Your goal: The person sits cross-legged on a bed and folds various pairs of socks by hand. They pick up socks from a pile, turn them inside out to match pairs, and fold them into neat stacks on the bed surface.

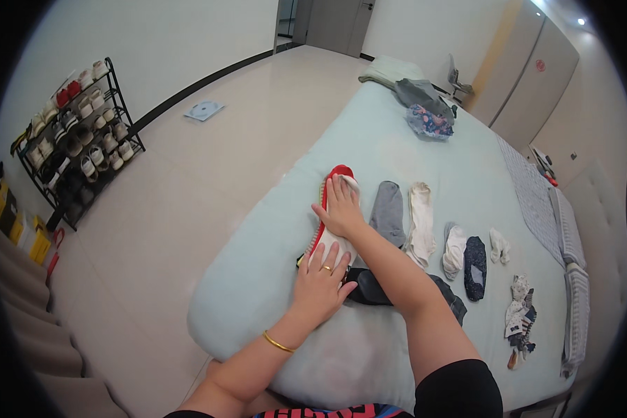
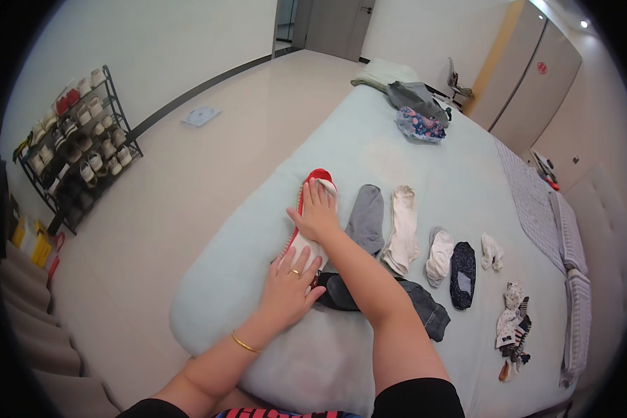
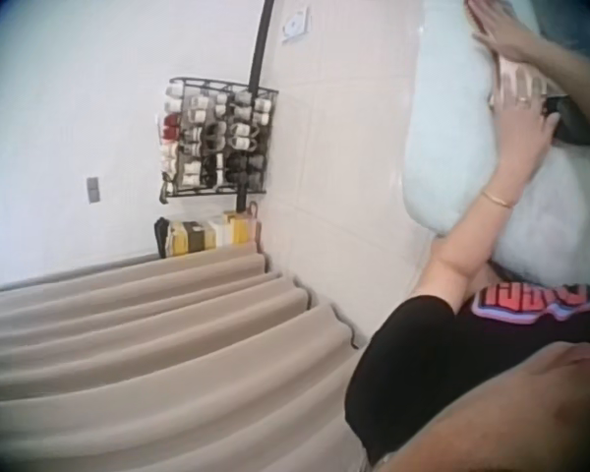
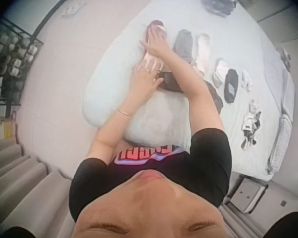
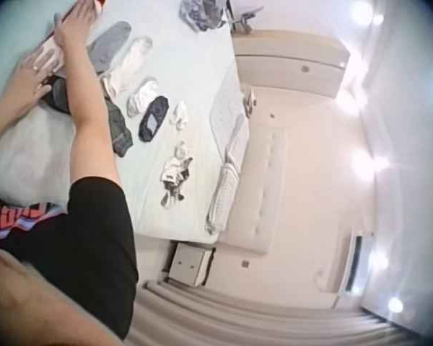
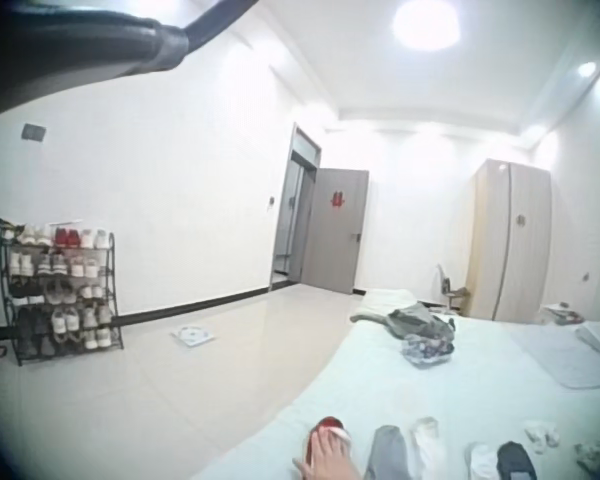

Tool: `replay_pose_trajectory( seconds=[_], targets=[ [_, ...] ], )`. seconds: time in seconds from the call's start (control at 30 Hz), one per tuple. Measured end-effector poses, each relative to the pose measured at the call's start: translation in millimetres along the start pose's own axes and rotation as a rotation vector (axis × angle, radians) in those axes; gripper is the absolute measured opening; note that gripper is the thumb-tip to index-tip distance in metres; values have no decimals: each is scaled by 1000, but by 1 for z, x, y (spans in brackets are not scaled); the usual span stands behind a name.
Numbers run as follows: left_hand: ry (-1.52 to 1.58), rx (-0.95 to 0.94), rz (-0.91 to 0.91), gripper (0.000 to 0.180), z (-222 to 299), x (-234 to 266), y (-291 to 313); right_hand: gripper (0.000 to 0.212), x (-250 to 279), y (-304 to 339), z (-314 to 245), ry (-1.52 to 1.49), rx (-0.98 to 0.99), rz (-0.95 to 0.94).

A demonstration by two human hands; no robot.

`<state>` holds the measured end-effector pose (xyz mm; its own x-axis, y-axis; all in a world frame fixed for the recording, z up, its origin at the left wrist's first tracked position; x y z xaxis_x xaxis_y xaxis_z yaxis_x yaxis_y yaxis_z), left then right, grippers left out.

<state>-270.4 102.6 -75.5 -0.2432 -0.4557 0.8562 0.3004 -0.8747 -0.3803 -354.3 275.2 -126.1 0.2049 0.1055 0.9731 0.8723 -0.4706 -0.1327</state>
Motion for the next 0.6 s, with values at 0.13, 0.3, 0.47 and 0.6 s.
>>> replay_pose_trajectory(
  seconds=[0.13,0.3,0.47,0.6],
  targets=[
    [13,40,-3,50,-5,-5,0,78,-11,-21,10,-25,-4,50],
    [17,49,2,53,-7,-7,1,76,-10,-39,21,53,-98,-27],
    [17,51,28,54,-9,-7,2,70,-13,-43,21,78,-125,-107],
    [88,77,46,51,-9,-5,-4,66,-16,-61,34,74,-70,-289]
  ],
)
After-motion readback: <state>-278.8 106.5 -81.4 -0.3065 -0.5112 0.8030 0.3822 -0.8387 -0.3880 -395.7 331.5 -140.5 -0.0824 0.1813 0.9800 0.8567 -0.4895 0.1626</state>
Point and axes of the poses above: each hand's wrist, its own y-axis away from the middle knuckle, its own x-axis out of the back of the hand, z = x × y, the point moved 8 cm from there along -y, towards the middle knuckle, and after that the axes turned 4 degrees about -z, right-handed, at the moved point
